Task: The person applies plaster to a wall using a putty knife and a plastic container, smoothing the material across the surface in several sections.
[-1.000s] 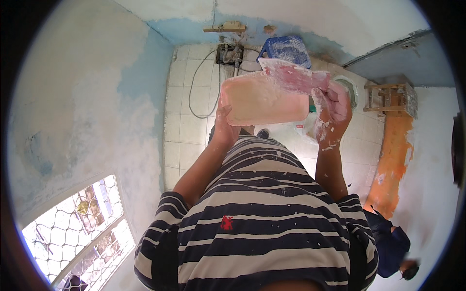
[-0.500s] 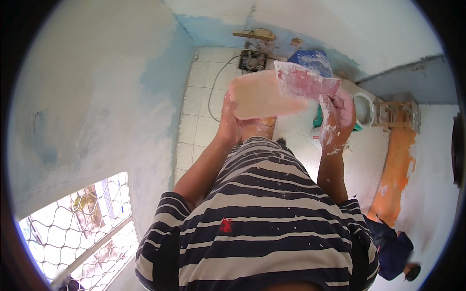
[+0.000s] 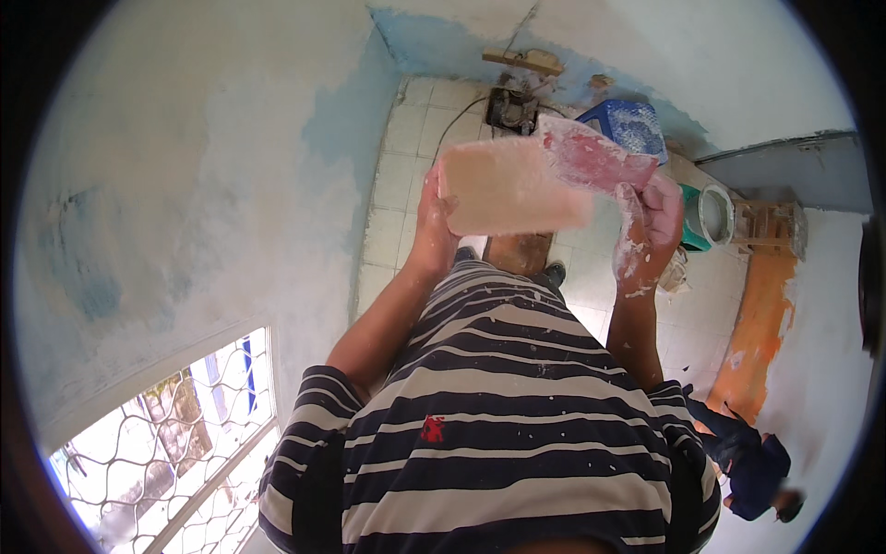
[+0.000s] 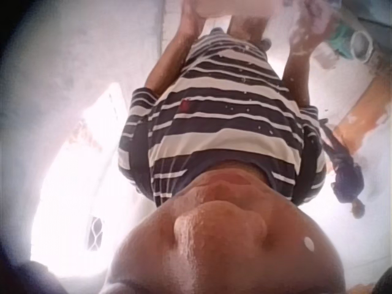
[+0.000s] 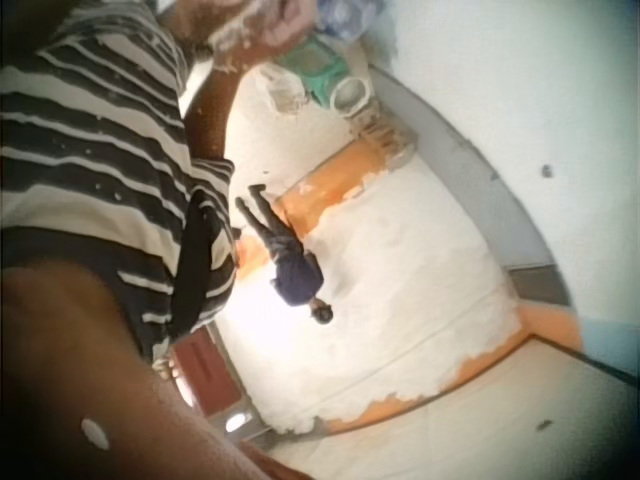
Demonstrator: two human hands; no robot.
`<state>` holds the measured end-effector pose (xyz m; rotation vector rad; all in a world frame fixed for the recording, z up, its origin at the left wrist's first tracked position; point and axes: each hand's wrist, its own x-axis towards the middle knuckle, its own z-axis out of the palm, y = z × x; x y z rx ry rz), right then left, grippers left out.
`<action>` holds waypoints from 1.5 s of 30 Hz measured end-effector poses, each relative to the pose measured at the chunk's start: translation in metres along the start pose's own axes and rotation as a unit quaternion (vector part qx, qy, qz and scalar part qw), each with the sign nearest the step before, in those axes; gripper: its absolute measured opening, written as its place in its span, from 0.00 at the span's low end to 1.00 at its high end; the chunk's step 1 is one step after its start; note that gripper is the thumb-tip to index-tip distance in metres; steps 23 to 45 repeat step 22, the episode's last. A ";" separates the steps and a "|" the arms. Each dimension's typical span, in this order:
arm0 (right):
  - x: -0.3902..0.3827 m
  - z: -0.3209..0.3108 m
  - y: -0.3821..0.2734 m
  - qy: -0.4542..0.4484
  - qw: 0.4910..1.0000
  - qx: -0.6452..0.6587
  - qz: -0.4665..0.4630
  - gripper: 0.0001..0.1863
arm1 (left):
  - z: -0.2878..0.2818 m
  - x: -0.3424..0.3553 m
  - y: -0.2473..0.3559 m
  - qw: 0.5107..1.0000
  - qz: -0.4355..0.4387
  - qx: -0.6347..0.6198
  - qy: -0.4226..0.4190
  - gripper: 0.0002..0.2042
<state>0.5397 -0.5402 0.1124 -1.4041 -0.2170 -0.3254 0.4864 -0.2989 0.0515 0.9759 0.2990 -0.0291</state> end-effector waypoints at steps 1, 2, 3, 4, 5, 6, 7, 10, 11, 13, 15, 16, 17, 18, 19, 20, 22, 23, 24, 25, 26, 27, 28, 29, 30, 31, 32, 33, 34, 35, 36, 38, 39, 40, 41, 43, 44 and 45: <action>-0.001 0.006 -0.003 0.003 1.000 -0.002 -0.003 0.17 | -0.011 0.002 -0.006 1.000 0.022 0.001 -0.018 0.28; -0.001 0.009 -0.006 0.000 1.000 0.010 0.009 0.17 | -0.008 0.003 -0.003 0.998 0.043 -0.001 -0.037 0.28; -0.001 0.011 -0.009 -0.004 1.000 0.021 0.020 0.17 | -0.007 0.005 0.000 0.998 0.043 -0.003 -0.042 0.28; 0.001 0.010 -0.010 -0.001 1.000 0.017 0.017 0.17 | -0.005 0.006 0.006 0.999 0.018 -0.012 -0.032 0.28; 0.005 0.012 -0.011 -0.001 1.000 0.012 0.012 0.16 | -0.001 0.008 0.014 1.000 -0.003 -0.019 -0.022 0.28; 0.009 0.014 -0.012 0.000 1.000 0.007 0.008 0.16 | 0.001 0.011 0.015 0.999 0.000 -0.020 -0.027 0.28; 0.012 0.015 -0.013 0.001 1.000 0.007 0.002 0.16 | 0.004 0.014 0.015 0.999 0.007 -0.026 -0.022 0.28; 0.018 0.014 -0.015 0.000 1.000 0.006 0.011 0.15 | 0.005 0.029 0.026 1.000 -0.004 -0.002 -0.020 0.28; 0.019 0.018 -0.018 -0.001 1.000 -0.004 0.006 0.15 | 0.004 0.032 0.030 0.999 -0.026 0.029 -0.017 0.28; 0.021 0.021 -0.018 -0.001 1.000 -0.016 -0.001 0.14 | 0.007 0.034 0.031 0.999 -0.010 0.021 -0.035 0.28; 0.018 0.020 -0.014 0.007 0.999 -0.018 -0.026 0.14 | 0.006 0.036 0.032 0.998 0.004 0.018 -0.053 0.27; 0.017 0.020 -0.015 0.009 0.999 -0.018 -0.027 0.14 | 0.004 0.040 0.033 0.999 0.002 0.025 -0.039 0.28; 0.017 0.021 -0.017 0.010 0.999 -0.038 -0.028 0.15 | 0.003 0.041 0.035 0.999 -0.003 0.033 -0.024 0.28; 0.016 0.021 -0.018 0.010 0.998 -0.058 -0.028 0.15 | 0.004 0.040 0.036 0.999 -0.006 0.035 -0.025 0.28; 0.015 0.022 -0.017 0.013 0.998 -0.058 -0.027 0.15 | 0.008 0.037 0.035 0.998 -0.014 0.048 -0.034 0.28; 0.018 0.023 -0.015 -0.006 0.992 -0.117 -0.055 0.16 | 0.012 0.036 0.037 0.997 -0.022 0.061 -0.043 0.29; 0.021 0.025 -0.013 -0.022 0.981 -0.175 -0.081 0.17 | 0.014 0.035 0.041 0.995 -0.020 0.083 -0.049 0.29; 0.021 0.025 -0.013 -0.022 0.981 -0.175 -0.081 0.17 | 0.014 0.035 0.041 0.995 -0.020 0.083 -0.049 0.29; 0.021 0.025 -0.013 -0.022 0.981 -0.175 -0.081 0.17 | 0.014 0.035 0.041 0.995 -0.020 0.083 -0.049 0.29; 0.021 0.025 -0.013 -0.022 0.981 -0.175 -0.081 0.17 | 0.014 0.035 0.041 0.995 -0.020 0.083 -0.049 0.29; 0.021 0.025 -0.013 -0.022 0.981 -0.175 -0.081 0.17 | 0.014 0.035 0.041 0.995 -0.020 0.083 -0.049 0.29; 0.021 0.025 -0.013 -0.022 0.981 -0.175 -0.081 0.17 | 0.014 0.035 0.041 0.995 -0.020 0.083 -0.049 0.29; 0.021 0.025 -0.013 -0.022 0.981 -0.175 -0.081 0.17 | 0.014 0.035 0.041 0.995 -0.020 0.083 -0.049 0.29; 0.021 0.025 -0.013 -0.022 0.981 -0.175 -0.081 0.17 | 0.014 0.035 0.041 0.995 -0.020 0.083 -0.049 0.29; 0.021 0.025 -0.013 -0.022 0.981 -0.175 -0.081 0.17 | 0.014 0.035 0.041 0.995 -0.020 0.083 -0.049 0.29; 0.021 0.025 -0.013 -0.022 0.981 -0.175 -0.081 0.17 | 0.014 0.035 0.041 0.995 -0.020 0.083 -0.049 0.29; 0.021 0.025 -0.013 -0.022 0.981 -0.175 -0.081 0.17 | 0.014 0.035 0.041 0.995 -0.020 0.083 -0.049 0.29; 0.021 0.025 -0.013 -0.022 0.981 -0.175 -0.081 0.17 | 0.014 0.035 0.041 0.995 -0.020 0.083 -0.049 0.29; 0.021 0.025 -0.013 -0.022 0.981 -0.175 -0.081 0.17 | 0.014 0.035 0.041 0.995 -0.020 0.083 -0.049 0.29; 0.021 0.025 -0.013 -0.022 0.981 -0.175 -0.081 0.17 | 0.014 0.035 0.041 0.995 -0.020 0.083 -0.049 0.29; 0.021 0.025 -0.013 -0.022 0.981 -0.175 -0.081 0.17 | 0.014 0.035 0.041 0.995 -0.020 0.083 -0.049 0.29; 0.021 0.025 -0.013 -0.022 0.981 -0.175 -0.081 0.17 | 0.014 0.035 0.041 0.995 -0.020 0.083 -0.049 0.29; 0.021 0.025 -0.013 -0.022 0.981 -0.175 -0.081 0.17 | 0.014 0.035 0.041 0.995 -0.020 0.083 -0.049 0.29; 0.021 0.025 -0.013 -0.022 0.981 -0.175 -0.081 0.17 | 0.014 0.035 0.041 0.995 -0.020 0.083 -0.049 0.29; 0.021 0.025 -0.013 -0.022 0.981 -0.175 -0.081 0.17 | 0.014 0.035 0.041 0.995 -0.020 0.083 -0.049 0.29; 0.021 0.025 -0.013 -0.022 0.981 -0.175 -0.081 0.17 | 0.014 0.035 0.041 0.995 -0.020 0.083 -0.049 0.29; 0.021 0.025 -0.013 -0.022 0.981 -0.175 -0.081 0.17 | 0.014 0.035 0.041 0.995 -0.020 0.083 -0.049 0.29; 0.021 0.025 -0.013 -0.022 0.981 -0.175 -0.081 0.17 | 0.014 0.035 0.041 0.995 -0.020 0.083 -0.049 0.29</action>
